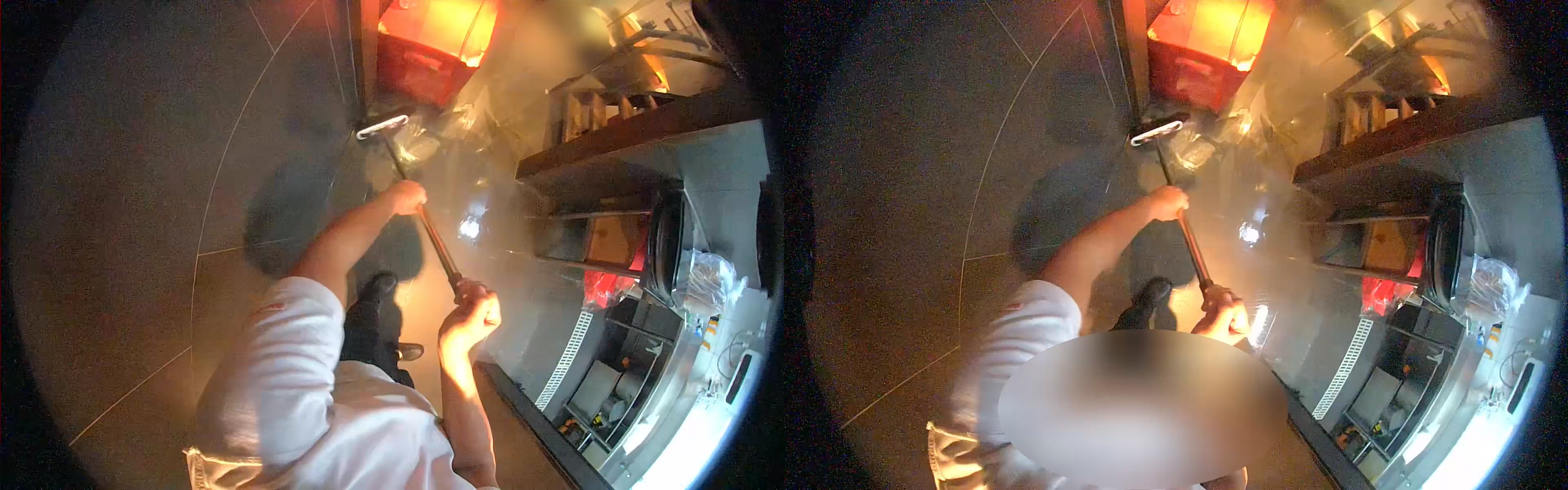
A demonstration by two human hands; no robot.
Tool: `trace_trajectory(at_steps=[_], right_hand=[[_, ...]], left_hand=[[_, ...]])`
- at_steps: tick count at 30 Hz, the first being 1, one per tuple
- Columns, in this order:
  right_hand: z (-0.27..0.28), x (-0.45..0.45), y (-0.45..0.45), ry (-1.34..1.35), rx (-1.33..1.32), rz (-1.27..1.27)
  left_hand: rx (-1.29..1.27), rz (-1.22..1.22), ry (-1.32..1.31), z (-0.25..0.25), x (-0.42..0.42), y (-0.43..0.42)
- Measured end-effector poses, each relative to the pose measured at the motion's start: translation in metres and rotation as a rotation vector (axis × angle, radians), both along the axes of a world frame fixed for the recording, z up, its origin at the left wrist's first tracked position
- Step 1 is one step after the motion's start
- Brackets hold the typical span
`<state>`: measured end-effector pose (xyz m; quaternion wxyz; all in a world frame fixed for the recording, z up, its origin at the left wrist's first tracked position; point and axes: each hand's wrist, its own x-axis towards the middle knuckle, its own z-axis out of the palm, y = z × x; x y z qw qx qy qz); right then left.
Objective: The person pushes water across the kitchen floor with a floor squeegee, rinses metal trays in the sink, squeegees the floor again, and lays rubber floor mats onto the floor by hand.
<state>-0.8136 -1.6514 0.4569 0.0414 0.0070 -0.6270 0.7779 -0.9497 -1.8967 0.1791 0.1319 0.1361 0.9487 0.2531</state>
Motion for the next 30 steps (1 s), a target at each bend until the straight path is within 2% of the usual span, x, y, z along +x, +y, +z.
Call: trace_trajectory(at_steps=[1,2,4,7,8,9,10,11,13,14,15,16,17,18,19,20,21,22,23,24,25,26,28,29,30], right_hand=[[0.012,0.007,-0.004,-0.055,0.004,0.015],[0.018,0.010,-0.005,-0.106,0.004,0.024],[0.024,0.027,0.018,0.012,0.021,0.153],[0.070,0.027,0.051,0.076,0.085,0.247],[0.081,0.024,0.067,0.057,0.090,0.227],[0.097,0.021,0.077,0.046,0.126,0.163],[0.099,0.018,0.102,0.068,0.131,0.171],[0.112,0.013,0.114,0.113,0.168,0.149],[0.144,0.010,0.149,0.114,0.249,0.187],[0.159,0.009,0.153,0.145,0.240,0.151],[0.179,0.011,0.154,0.101,0.273,0.124],[0.186,0.018,0.160,0.122,0.388,0.096],[0.191,0.023,0.165,0.148,0.505,0.069],[0.193,0.023,0.155,0.223,0.605,0.074],[0.194,0.020,0.143,0.300,0.703,0.079],[0.191,0.017,0.144,0.250,0.696,0.230],[0.192,0.017,0.144,0.255,0.739,0.214],[0.197,0.017,0.146,0.346,0.742,0.101],[0.208,0.018,0.151,0.426,0.743,0.000],[0.220,0.034,0.192,0.443,0.833,0.043],[0.232,0.050,0.234,0.466,0.922,0.086],[0.256,0.047,0.233,0.493,1.006,0.129],[0.298,0.058,0.197,0.689,0.291,-0.106],[0.310,0.059,0.202,0.584,0.150,0.059],[0.308,0.063,0.212,0.532,0.105,0.076]], left_hand=[[-0.017,0.030,-0.058,-0.009,0.022,-0.001],[0.053,0.095,0.051,-0.005,0.047,0.003],[0.200,0.180,0.261,0.019,0.088,0.021],[0.228,0.290,0.316,0.030,0.130,0.070],[0.197,0.340,0.254,0.037,0.137,0.092],[0.261,0.355,0.349,0.035,0.146,0.114],[0.338,0.393,0.318,0.057,0.147,0.136],[0.617,0.495,0.227,0.029,0.153,0.175],[0.638,0.426,0.058,0.066,0.147,0.227],[0.533,0.338,-0.079,0.101,0.136,0.245],[0.645,0.403,0.024,0.051,0.145,0.296],[0.773,0.426,0.329,0.068,0.137,0.319],[0.728,0.164,-0.081,0.068,0.120,0.337],[0.754,0.009,0.078,0.099,0.103,0.340],[0.741,-0.059,0.022,0.103,0.092,0.355],[0.727,-0.126,-0.035,0.105,0.081,0.371],[0.711,-0.193,-0.092,0.109,0.070,0.386],[0.776,-0.263,0.043,0.097,0.061,0.411],[0.701,-0.321,0.030,0.151,0.056,0.401],[0.762,-0.245,0.063,0.177,0.063,0.405],[0.964,-0.206,0.242,0.179,0.077,0.423],[0.892,-0.234,0.222,0.199,0.085,0.416],[0.804,-0.232,0.123,0.241,0.108,0.385],[0.784,-0.202,0.050,0.254,0.119,0.368],[0.865,-0.091,0.082,0.231,0.141,0.364]])
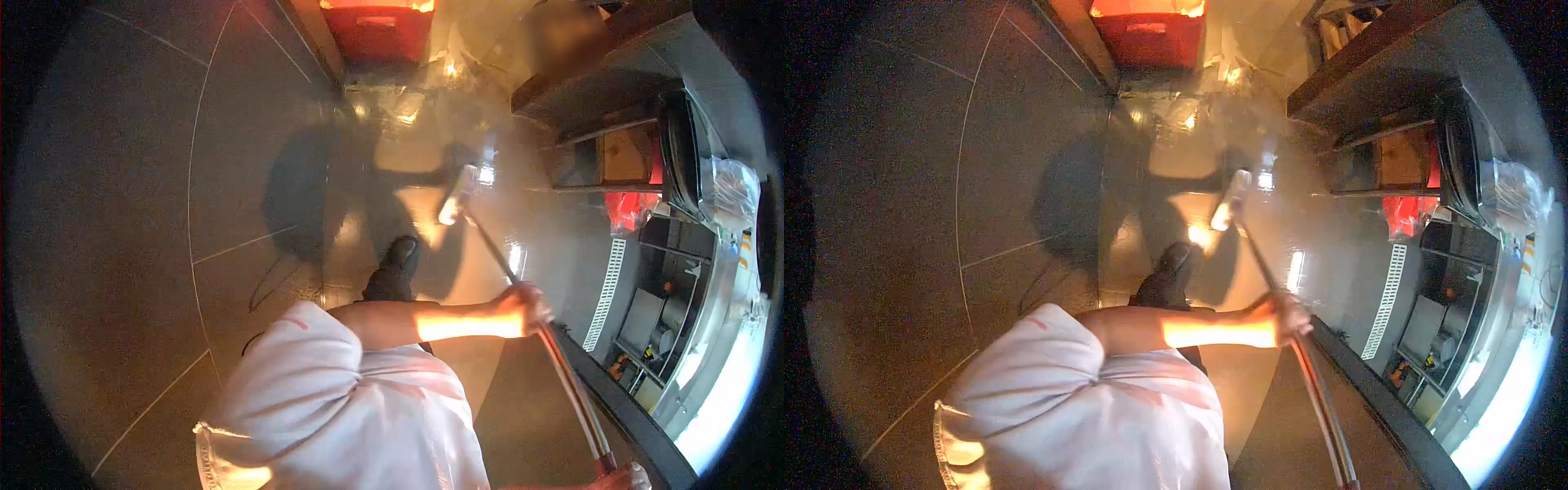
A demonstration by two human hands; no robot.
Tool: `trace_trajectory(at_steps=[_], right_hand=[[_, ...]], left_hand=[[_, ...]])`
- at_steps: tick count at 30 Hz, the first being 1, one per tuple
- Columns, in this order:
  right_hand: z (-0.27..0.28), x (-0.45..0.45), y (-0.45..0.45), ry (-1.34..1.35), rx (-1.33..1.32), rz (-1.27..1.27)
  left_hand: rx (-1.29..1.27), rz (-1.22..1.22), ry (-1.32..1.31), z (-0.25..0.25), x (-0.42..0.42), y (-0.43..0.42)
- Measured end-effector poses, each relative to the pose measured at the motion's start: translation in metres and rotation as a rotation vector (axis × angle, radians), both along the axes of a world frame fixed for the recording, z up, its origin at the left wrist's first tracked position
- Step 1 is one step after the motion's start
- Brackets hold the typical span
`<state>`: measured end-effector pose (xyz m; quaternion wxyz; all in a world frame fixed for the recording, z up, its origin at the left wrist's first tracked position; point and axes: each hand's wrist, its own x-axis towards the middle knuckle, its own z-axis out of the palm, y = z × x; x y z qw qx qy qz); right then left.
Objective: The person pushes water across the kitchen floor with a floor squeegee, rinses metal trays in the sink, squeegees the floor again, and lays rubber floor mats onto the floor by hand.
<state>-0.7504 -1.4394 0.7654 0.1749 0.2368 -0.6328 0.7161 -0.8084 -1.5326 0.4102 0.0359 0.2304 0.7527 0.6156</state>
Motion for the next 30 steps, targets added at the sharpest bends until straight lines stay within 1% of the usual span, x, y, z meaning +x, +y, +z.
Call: trace_trajectory(at_steps=[1,2,3,4,5,6,7,8,9,10,11,13,14,15,16,18,19,20,21,22,23,24,25,26,28,29,30], right_hand=[[-0.002,0.006,0.017,-0.051,-0.040,0.027],[0.001,0.021,0.086,-0.417,0.447,0.087],[0.002,0.036,0.149,-0.774,0.937,0.141],[-0.035,0.031,0.108,-0.620,0.414,0.051],[-0.083,0.012,0.068,-0.455,0.081,0.124],[-0.130,-0.011,0.040,-0.386,-0.144,0.256],[-0.160,-0.014,0.024,-0.393,-0.260,0.354],[-0.186,-0.007,0.007,-0.426,-0.310,0.412],[-0.201,0.010,-0.003,-0.542,-0.363,0.406],[-0.193,0.022,-0.015,-0.537,-0.171,0.341],[-0.184,0.036,-0.024,-0.535,0.022,0.271],[-0.193,0.074,-0.032,-0.561,0.330,0.236],[-0.194,0.085,-0.023,-0.559,0.287,0.227],[-0.196,0.093,-0.015,-0.544,0.236,0.224],[-0.196,0.106,-0.005,-0.546,0.182,0.220],[-0.193,0.140,0.031,-0.564,0.326,0.066],[-0.193,0.151,0.045,-0.568,0.398,-0.006],[-0.175,0.158,0.052,-0.428,0.411,-0.091],[-0.176,0.169,0.078,-0.396,0.383,-0.067],[-0.161,0.180,0.091,-0.458,0.611,-0.193],[-0.159,0.193,0.118,-0.403,0.559,-0.251],[-0.147,0.196,0.124,-0.347,0.468,-0.276],[-0.137,0.199,0.133,-0.343,0.282,-0.151],[-0.126,0.203,0.139,-0.304,0.355,-0.144],[-0.119,0.203,0.143,-0.206,0.547,-0.090],[-0.119,0.203,0.138,-0.152,0.668,-0.044],[-0.134,0.207,0.132,-0.145,0.754,0.014]], left_hand=[[0.089,0.106,-0.013,-0.023,0.022,-0.003],[-0.038,0.084,-0.158,-0.003,0.032,-0.037],[-0.044,0.177,-0.154,-0.026,0.048,-0.049],[-0.152,0.231,-0.108,-0.035,0.057,-0.072],[-0.233,0.323,-0.158,-0.037,0.071,-0.093],[-0.316,0.330,-0.171,-0.073,0.089,-0.112],[-0.322,0.445,-0.042,-0.089,0.101,-0.130],[-0.436,0.463,-0.116,-0.111,0.119,-0.147],[-0.510,0.470,-0.168,-0.119,0.137,-0.159],[-0.488,0.446,-0.236,-0.127,0.151,-0.161],[-0.472,0.404,-0.243,-0.139,0.163,-0.164],[-0.425,0.307,-0.261,-0.157,0.188,-0.159],[-0.438,0.348,-0.316,-0.155,0.197,-0.154],[-0.460,0.366,-0.263,-0.168,0.197,-0.144],[-0.486,0.375,-0.224,-0.193,0.206,-0.134],[-0.367,0.357,-0.227,-0.135,0.216,-0.100],[-0.395,0.317,-0.131,-0.141,0.216,-0.080],[-0.423,0.276,-0.049,-0.151,0.222,-0.060],[-0.455,0.228,0.030,-0.159,0.230,-0.040],[-0.389,0.211,-0.060,-0.159,0.234,-0.010],[-0.319,0.190,-0.145,-0.156,0.230,0.027],[-0.268,0.165,-0.187,-0.170,0.227,0.066],[-0.212,0.138,-0.229,-0.185,0.226,0.104],[-0.101,0.122,-0.264,-0.174,0.223,0.132],[0.401,0.107,-0.404,-0.206,0.208,0.209],[0.420,0.019,-0.420,-0.205,0.197,0.222],[0.354,-0.076,-0.415,-0.199,0.188,0.227]])
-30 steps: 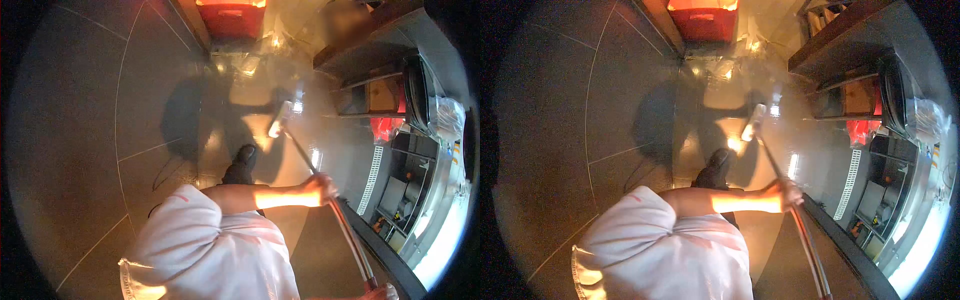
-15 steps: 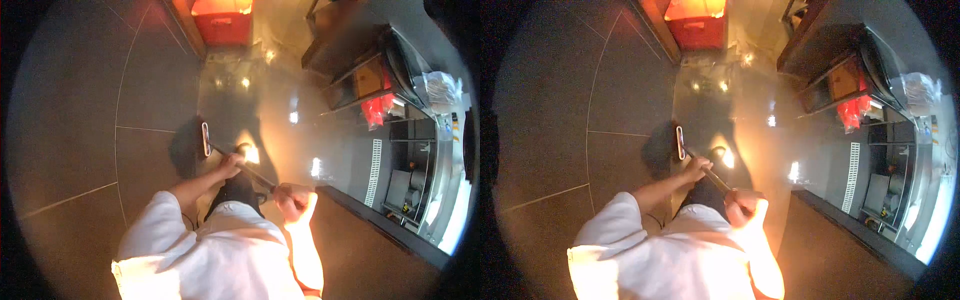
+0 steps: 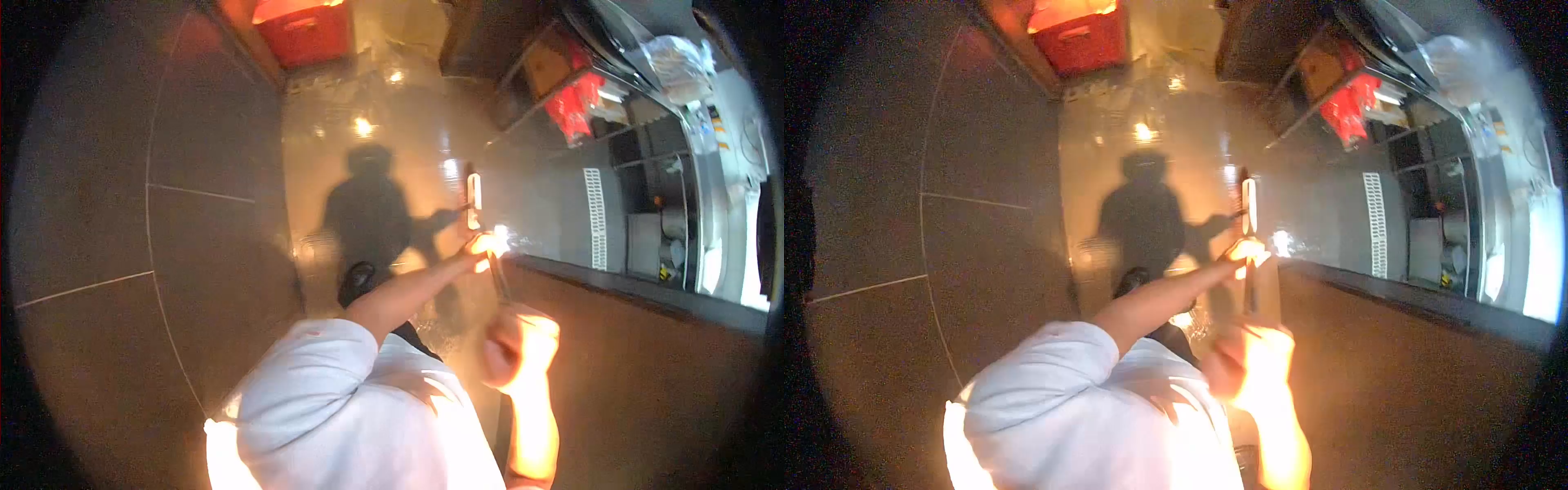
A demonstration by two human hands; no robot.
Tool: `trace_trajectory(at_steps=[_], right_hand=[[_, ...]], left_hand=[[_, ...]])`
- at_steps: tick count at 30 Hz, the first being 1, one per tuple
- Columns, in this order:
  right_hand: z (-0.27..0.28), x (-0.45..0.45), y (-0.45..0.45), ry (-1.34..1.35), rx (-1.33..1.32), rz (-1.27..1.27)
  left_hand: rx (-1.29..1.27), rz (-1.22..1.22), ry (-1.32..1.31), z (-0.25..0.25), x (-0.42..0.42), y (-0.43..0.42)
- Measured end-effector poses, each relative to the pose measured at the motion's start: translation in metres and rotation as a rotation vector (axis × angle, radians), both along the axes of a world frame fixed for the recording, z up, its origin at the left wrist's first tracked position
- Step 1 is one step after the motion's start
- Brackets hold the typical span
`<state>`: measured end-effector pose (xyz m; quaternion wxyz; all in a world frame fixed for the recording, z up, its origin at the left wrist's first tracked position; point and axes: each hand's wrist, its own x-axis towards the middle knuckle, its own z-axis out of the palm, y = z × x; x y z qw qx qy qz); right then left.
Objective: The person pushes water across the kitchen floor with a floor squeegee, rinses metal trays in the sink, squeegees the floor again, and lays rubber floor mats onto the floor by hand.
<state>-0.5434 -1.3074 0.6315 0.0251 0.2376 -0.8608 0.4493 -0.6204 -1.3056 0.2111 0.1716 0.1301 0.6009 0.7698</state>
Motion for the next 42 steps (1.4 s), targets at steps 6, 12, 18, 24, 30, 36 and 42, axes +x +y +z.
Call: trace_trajectory(at_steps=[6,12,18,24,30,36,42], right_hand=[[0.025,0.029,0.049,0.182,-0.028,-0.025],[0.116,0.087,0.116,0.060,-0.621,0.053],[-0.003,0.045,0.074,-0.584,-0.465,-0.336],[-0.038,0.026,0.053,-0.233,-0.483,0.086],[0.028,-0.032,0.104,-0.093,-0.299,-0.149],[0.016,-0.090,0.153,0.095,-0.175,-0.283],[-0.005,-0.206,0.193,0.022,-0.134,-0.280]], left_hand=[[-0.348,0.120,0.579,0.117,-0.018,0.045],[-0.370,0.230,0.766,0.176,0.080,-0.037],[-1.025,0.174,0.349,0.095,0.154,-0.188],[-0.810,0.232,0.259,0.029,0.142,-0.164],[-0.540,0.125,0.213,0.026,0.025,-0.027],[-0.421,0.088,0.164,0.033,-0.067,0.083],[-0.247,-0.034,0.204,0.044,-0.190,0.163]])
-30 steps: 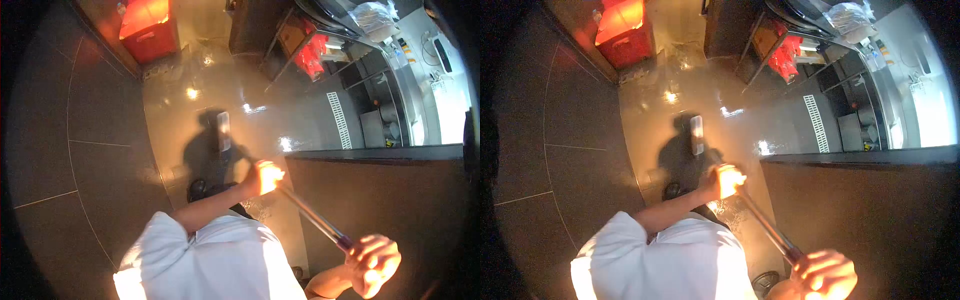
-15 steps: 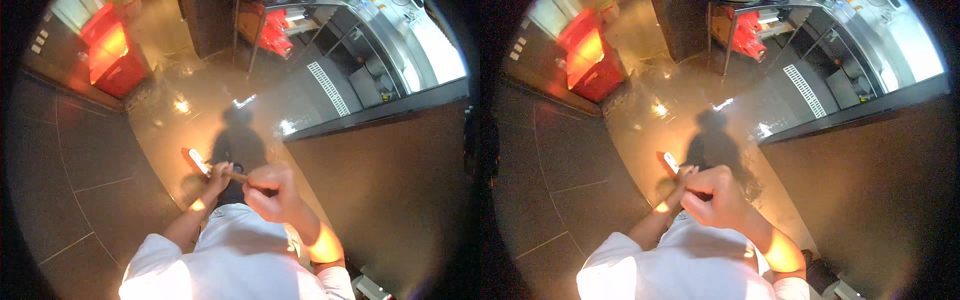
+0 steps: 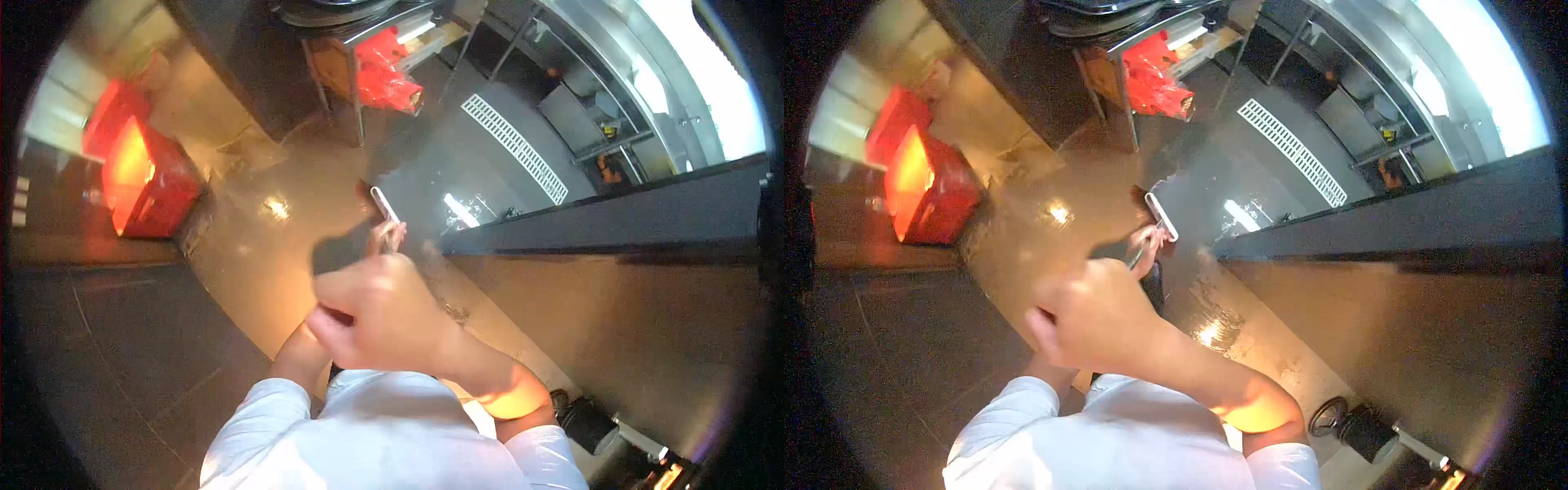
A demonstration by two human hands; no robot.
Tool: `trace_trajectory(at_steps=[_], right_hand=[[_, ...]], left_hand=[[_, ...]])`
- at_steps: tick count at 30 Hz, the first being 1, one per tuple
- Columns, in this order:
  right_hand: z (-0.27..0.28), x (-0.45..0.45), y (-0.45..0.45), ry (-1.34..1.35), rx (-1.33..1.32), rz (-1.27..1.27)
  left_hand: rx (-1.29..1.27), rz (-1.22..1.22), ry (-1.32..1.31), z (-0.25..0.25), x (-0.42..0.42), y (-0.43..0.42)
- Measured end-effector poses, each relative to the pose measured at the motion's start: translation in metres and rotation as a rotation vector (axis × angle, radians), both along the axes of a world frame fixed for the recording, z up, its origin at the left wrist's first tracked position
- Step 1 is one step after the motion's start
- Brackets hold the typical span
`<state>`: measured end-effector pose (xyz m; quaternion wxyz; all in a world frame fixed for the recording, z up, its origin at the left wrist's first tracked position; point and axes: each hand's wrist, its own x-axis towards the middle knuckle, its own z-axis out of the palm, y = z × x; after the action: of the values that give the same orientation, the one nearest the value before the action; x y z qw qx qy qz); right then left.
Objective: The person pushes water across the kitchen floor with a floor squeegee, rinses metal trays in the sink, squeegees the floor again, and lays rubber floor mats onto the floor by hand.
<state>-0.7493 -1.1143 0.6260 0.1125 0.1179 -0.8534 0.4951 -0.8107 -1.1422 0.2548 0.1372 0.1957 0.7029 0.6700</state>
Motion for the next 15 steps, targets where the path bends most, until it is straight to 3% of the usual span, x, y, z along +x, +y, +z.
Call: trace_trajectory(at_steps=[1,2,5,6,9,10,13,15], right_hand=[[-0.003,-0.025,0.006,-0.013,0.026,0.019],[-0.008,-0.048,0.012,-0.055,0.043,0.022],[-0.050,-0.104,0.033,-0.037,0.045,-0.017],[-0.071,-0.123,0.044,-0.007,0.031,-0.080],[-0.099,-0.163,0.090,0.021,0.089,-0.123],[-0.087,-0.168,0.107,-0.062,0.153,-0.078],[-0.026,-0.148,0.137,0.087,0.082,-0.020],[0.025,-0.113,0.141,0.193,-0.014,0.094]], left_hand=[[0.024,-0.005,0.047,-0.002,-0.021,0.015],[-0.163,-0.025,-0.076,-0.014,-0.044,0.034],[0.109,-0.062,0.068,-0.043,-0.099,0.105],[-0.031,-0.224,0.025,-0.043,-0.124,0.120],[0.085,-0.193,0.173,-0.052,-0.158,0.195],[0.100,-0.219,0.052,-0.048,-0.161,0.213],[-0.068,-0.276,0.202,0.020,-0.152,0.232],[-0.143,-0.385,0.135,0.071,-0.127,0.205]])
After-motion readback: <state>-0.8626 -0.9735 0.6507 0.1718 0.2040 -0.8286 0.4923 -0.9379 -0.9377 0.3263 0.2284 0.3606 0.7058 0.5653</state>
